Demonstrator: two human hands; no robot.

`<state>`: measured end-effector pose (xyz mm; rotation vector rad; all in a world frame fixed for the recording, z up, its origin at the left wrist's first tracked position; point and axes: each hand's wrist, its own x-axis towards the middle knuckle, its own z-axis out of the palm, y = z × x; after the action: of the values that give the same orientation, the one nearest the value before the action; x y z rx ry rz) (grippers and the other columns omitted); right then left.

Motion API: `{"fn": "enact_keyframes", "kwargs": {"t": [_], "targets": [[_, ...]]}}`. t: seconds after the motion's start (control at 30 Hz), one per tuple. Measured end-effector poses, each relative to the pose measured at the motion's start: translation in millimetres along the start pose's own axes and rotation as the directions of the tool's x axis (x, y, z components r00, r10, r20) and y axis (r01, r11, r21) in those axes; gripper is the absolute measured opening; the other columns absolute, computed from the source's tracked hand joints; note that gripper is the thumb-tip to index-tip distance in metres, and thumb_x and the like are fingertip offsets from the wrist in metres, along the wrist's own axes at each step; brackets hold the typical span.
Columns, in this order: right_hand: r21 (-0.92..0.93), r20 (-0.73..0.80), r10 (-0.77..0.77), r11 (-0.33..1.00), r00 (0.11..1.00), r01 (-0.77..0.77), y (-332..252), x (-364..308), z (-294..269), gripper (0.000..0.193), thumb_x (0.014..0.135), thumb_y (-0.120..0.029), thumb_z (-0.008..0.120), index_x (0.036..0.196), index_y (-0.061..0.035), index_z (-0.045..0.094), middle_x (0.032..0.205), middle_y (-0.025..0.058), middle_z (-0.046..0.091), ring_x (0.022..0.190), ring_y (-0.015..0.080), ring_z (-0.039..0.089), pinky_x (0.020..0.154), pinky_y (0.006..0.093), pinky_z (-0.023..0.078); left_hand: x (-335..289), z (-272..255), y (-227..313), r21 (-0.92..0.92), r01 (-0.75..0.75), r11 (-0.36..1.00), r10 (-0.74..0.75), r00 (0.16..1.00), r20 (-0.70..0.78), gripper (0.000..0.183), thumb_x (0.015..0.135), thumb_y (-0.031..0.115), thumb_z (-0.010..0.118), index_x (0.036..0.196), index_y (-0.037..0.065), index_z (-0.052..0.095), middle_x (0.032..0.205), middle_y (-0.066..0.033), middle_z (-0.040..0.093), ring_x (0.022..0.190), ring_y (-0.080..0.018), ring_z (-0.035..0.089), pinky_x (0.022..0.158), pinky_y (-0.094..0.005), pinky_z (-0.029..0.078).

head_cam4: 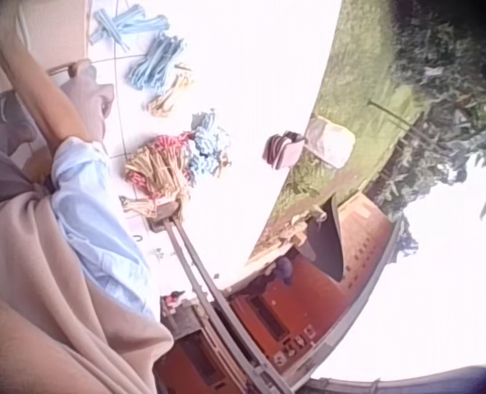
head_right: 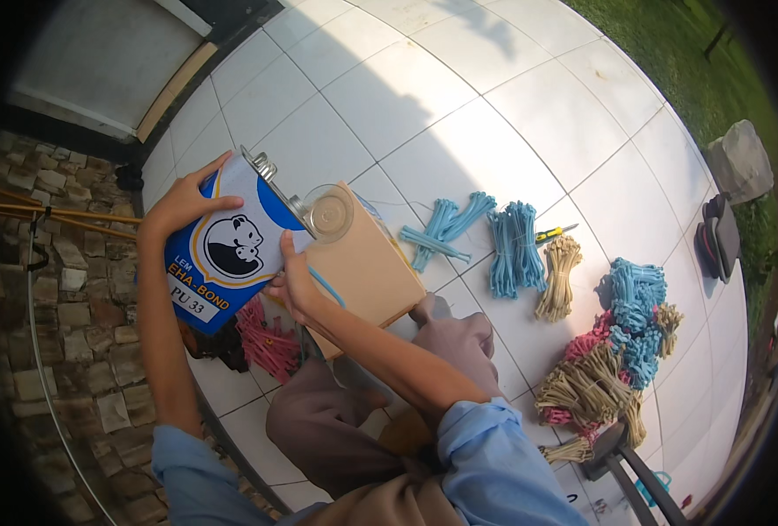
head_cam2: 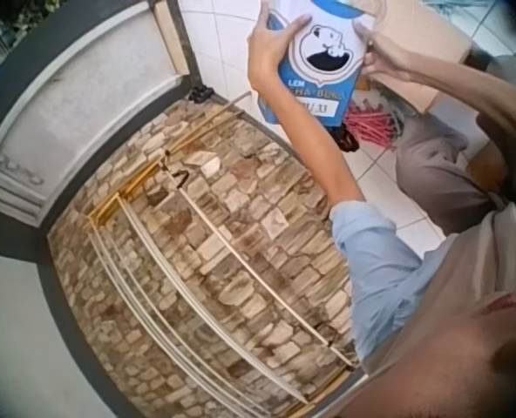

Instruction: The person pours glue from a metal container into a bowl, applies the glue to the ends of blue fabric straps using an applicator tool, and presses the straps together on a board.

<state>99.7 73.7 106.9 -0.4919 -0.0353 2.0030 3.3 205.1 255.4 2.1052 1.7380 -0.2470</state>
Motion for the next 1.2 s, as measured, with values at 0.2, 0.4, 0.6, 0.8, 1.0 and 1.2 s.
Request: {"fn": "enact_keyframes", "kwargs": {"t": [0.2, 0.4, 0.6, 0.8, 1.0, 1.2], "targets": [[-0.051, -0.033, 0.035, 0.998, 0.999, -0.037, -6, -10, 8, 0.08, 0.086, -0.064, 0.035, 0.139, -0.0086, 0.012, 0.141, 0.0202, 0.023, 0.125, 0.0396, 0.035, 0.1, 0.0537, 0.031, -6, -7, -1, -0.018, 0.02, 1.0, -0.02, 0.999, 0.039, 0.097, 0.056, 0.053, 0.076, 0.138, 0.019, 0.037, 0.118, -0.0226, 0.055, 0.106, -0.0303, 0.057, 0.092, -0.0353, 0.043], [-0.106, -0.062, 0.008, 0.994, 0.998, -0.015, -9, -18, 17, 0.087, 0.085, -0.067, 0.033, 0.141, -0.004, 0.011, 0.141, 0.0235, 0.02, 0.126, 0.0425, 0.031, 0.103, 0.0558, 0.026, -11, -16, 6, 0.009, -0.001, 1.0, 0.0, 0.998, 0.068, 0.098, 0.057, 0.056, 0.075, 0.138, 0.019, 0.035, 0.116, -0.0252, 0.055, 0.106, -0.0317, 0.057, 0.091, -0.0351, 0.043], [-0.082, -0.07, -0.014, 0.997, 0.997, 0.008, -3, -17, 20, 0.087, 0.085, -0.067, 0.033, 0.14, -0.0035, 0.012, 0.14, 0.0229, 0.023, 0.124, 0.0421, 0.035, 0.101, 0.0554, 0.029, -11, -20, 9, 0.053, -0.012, 0.999, 0.01, 0.998, 0.056, 0.104, 0.052, 0.062, 0.073, 0.138, 0.015, 0.036, 0.114, -0.0251, 0.057, 0.104, -0.0329, 0.058, 0.09, -0.0343, 0.044], [-0.094, -0.088, -0.009, 0.996, 0.996, 0.001, -4, -17, 15, 0.089, 0.083, -0.069, 0.034, 0.14, -0.0033, 0.013, 0.14, 0.0228, 0.023, 0.123, 0.0415, 0.037, 0.101, 0.0547, 0.03, -3, -10, 6, 0.041, 0.004, 0.999, -0.007, 0.996, 0.083, 0.105, 0.051, 0.063, 0.073, 0.137, 0.014, 0.037, 0.117, -0.0254, 0.055, 0.105, -0.0338, 0.058, 0.091, -0.0353, 0.044], [-0.096, -0.047, -0.024, 0.995, 0.999, 0.02, -11, -15, 10, 0.086, 0.085, -0.066, 0.032, 0.14, -0.0031, 0.012, 0.14, 0.0237, 0.022, 0.124, 0.0411, 0.035, 0.102, 0.0541, 0.029, 0, -7, 11, 0.049, 0.002, 0.999, -0.006, 0.997, 0.073, 0.105, 0.051, 0.063, 0.072, 0.137, 0.016, 0.037, 0.116, -0.0265, 0.055, 0.104, -0.0344, 0.058, 0.091, -0.0361, 0.044], [-0.052, -0.062, 0.061, 0.997, 0.996, -0.064, -2, -9, 6, 0.083, 0.088, -0.064, 0.029, 0.14, -0.0021, 0.011, 0.141, 0.0237, 0.021, 0.125, 0.0408, 0.035, 0.103, 0.0543, 0.027, 4, -2, -2, 0.039, 0.041, 0.998, -0.045, 0.995, 0.094, 0.104, 0.05, 0.061, 0.074, 0.137, 0.016, 0.038, 0.116, -0.0269, 0.055, 0.105, -0.0343, 0.057, 0.091, -0.0354, 0.043]]}}
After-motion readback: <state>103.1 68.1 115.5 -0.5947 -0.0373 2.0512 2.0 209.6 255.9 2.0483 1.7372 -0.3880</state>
